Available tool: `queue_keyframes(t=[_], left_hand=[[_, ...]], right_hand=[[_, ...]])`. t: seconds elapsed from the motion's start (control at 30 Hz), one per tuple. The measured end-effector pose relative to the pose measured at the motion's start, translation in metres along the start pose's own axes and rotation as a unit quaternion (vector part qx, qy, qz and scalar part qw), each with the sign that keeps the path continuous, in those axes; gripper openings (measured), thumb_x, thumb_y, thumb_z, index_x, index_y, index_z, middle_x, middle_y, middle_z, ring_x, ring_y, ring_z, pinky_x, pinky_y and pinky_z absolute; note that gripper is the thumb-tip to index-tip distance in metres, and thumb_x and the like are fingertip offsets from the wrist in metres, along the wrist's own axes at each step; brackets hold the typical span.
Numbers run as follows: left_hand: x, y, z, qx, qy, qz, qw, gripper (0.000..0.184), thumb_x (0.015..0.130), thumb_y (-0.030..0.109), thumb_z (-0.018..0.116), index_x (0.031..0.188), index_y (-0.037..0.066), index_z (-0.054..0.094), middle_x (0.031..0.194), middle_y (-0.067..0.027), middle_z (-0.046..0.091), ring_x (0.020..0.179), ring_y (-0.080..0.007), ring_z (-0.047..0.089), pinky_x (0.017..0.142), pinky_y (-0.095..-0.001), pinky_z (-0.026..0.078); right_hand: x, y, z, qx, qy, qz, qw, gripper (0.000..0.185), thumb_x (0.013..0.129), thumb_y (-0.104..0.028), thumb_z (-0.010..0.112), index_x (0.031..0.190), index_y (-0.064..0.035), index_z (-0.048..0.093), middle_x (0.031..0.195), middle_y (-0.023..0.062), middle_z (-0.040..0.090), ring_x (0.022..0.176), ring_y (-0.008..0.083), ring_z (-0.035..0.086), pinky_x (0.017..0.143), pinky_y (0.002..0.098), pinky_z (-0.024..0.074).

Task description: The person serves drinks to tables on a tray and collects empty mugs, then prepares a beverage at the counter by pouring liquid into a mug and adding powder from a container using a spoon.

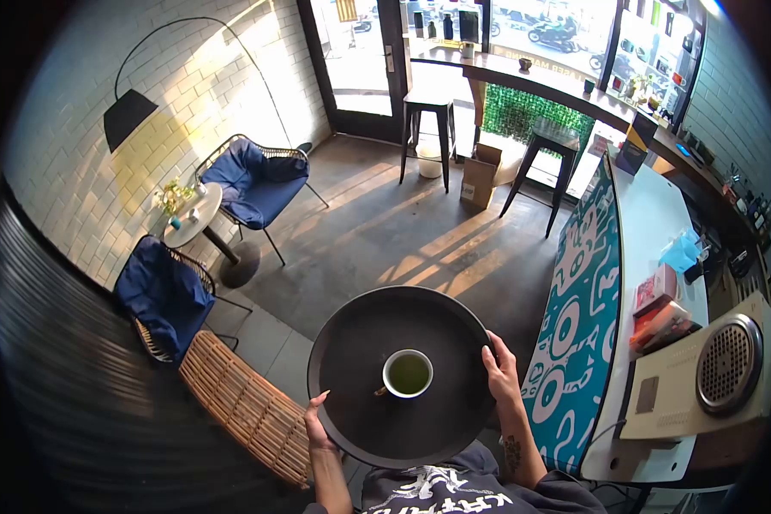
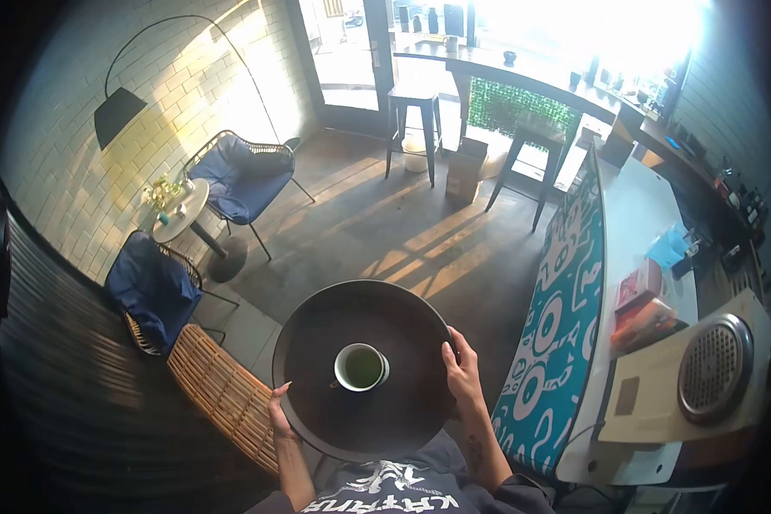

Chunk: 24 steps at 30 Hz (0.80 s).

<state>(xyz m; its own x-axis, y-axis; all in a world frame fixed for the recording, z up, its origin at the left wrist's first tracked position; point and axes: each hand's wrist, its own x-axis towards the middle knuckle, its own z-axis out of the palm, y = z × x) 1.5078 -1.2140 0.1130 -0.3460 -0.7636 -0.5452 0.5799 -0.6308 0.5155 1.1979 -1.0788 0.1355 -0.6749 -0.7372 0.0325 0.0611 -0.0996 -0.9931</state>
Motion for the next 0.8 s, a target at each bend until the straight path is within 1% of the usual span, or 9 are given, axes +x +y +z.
queue_keyframes(t=[0.07,0.2,0.23,0.3,0.37,0.47,0.57,0.67,0.8], left_hand=[[0.036,0.008,0.013,0.004,-0.006,0.000,1.000,0.039,0.080,0.028,0.061,0.108,0.000,0.063,0.106,-0.0140,0.067,0.095,-0.0278,0.065,0.086,-0.0388,0.054],[0.092,0.024,0.066,0.006,-0.045,0.007,0.999,0.041,0.081,0.029,0.060,0.110,0.000,0.062,0.107,-0.0143,0.066,0.095,-0.0278,0.065,0.086,-0.0391,0.054],[0.103,0.029,0.078,0.005,-0.035,0.009,0.999,0.041,0.081,0.029,0.060,0.110,0.000,0.062,0.107,-0.0143,0.066,0.095,-0.0278,0.065,0.086,-0.0391,0.054],[0.133,0.036,0.102,0.003,-0.044,0.006,0.999,0.037,0.083,0.030,0.058,0.107,0.001,0.063,0.102,-0.0125,0.067,0.091,-0.0256,0.065,0.080,-0.0355,0.055],[0.158,0.044,0.127,0.029,-0.032,0.039,0.998,0.037,0.084,0.029,0.057,0.107,0.001,0.063,0.102,-0.0123,0.067,0.091,-0.0252,0.065,0.080,-0.0350,0.055],[0.190,0.058,0.158,-0.006,-0.042,0.015,0.999,0.040,0.083,0.028,0.058,0.109,-0.001,0.062,0.106,-0.0149,0.067,0.093,-0.0271,0.065,0.084,-0.0366,0.054],[0.240,0.065,0.161,0.005,-0.045,0.054,0.998,0.040,0.083,0.028,0.056,0.109,-0.001,0.062,0.105,-0.0149,0.067,0.093,-0.0272,0.066,0.084,-0.0363,0.054],[0.272,0.082,0.201,-0.010,-0.076,0.003,0.997,0.040,0.084,0.028,0.056,0.109,-0.002,0.061,0.103,-0.0146,0.067,0.092,-0.0268,0.066,0.083,-0.0359,0.054],[0.343,0.100,0.226,0.006,-0.126,-0.019,0.992,0.039,0.083,0.029,0.057,0.108,-0.001,0.062,0.102,-0.0137,0.067,0.091,-0.0263,0.066,0.083,-0.0360,0.054]], right_hand=[[0.036,0.005,0.008,0.006,-0.002,0.003,1.000,0.034,0.099,-0.010,0.051,0.130,0.0037,0.051,0.112,0.0025,0.060,0.103,0.0091,0.054,0.094,0.0232,0.0404],[0.114,0.001,0.019,0.008,0.009,-0.021,1.000,0.034,0.099,-0.010,0.050,0.130,0.0040,0.051,0.115,0.0036,0.060,0.106,0.0103,0.054,0.096,0.0240,0.0399],[0.130,0.001,0.024,0.004,0.018,-0.027,0.999,0.034,0.099,-0.010,0.049,0.130,0.0040,0.051,0.116,0.0041,0.060,0.107,0.0109,0.054,0.097,0.0243,0.0395],[0.166,-0.005,0.027,0.032,-0.005,-0.011,0.999,0.034,0.100,-0.011,0.049,0.130,0.0040,0.051,0.117,0.0051,0.061,0.109,0.0119,0.054,0.098,0.0246,0.0390],[0.203,0.003,0.029,0.015,0.007,-0.040,0.999,0.033,0.100,-0.010,0.048,0.130,0.0041,0.051,0.116,0.0053,0.061,0.109,0.0120,0.054,0.097,0.0249,0.0393],[0.254,0.005,0.035,0.033,-0.011,-0.018,0.999,0.034,0.100,-0.010,0.047,0.131,0.0047,0.050,0.117,0.0088,0.062,0.109,0.0139,0.055,0.097,0.0264,0.0403],[0.298,-0.001,0.048,0.015,-0.001,-0.024,1.000,0.034,0.100,-0.010,0.047,0.131,0.0049,0.050,0.117,0.0095,0.062,0.110,0.0144,0.055,0.097,0.0266,0.0401],[0.341,0.007,0.053,-0.011,0.006,-0.042,0.999,0.034,0.100,-0.010,0.047,0.131,0.0053,0.050,0.117,0.0101,0.062,0.110,0.0147,0.055,0.097,0.0267,0.0400],[0.393,0.008,0.064,-0.022,0.041,-0.036,0.998,0.035,0.100,-0.010,0.047,0.131,0.0065,0.049,0.118,0.0111,0.061,0.110,0.0152,0.055,0.098,0.0267,0.0399]])
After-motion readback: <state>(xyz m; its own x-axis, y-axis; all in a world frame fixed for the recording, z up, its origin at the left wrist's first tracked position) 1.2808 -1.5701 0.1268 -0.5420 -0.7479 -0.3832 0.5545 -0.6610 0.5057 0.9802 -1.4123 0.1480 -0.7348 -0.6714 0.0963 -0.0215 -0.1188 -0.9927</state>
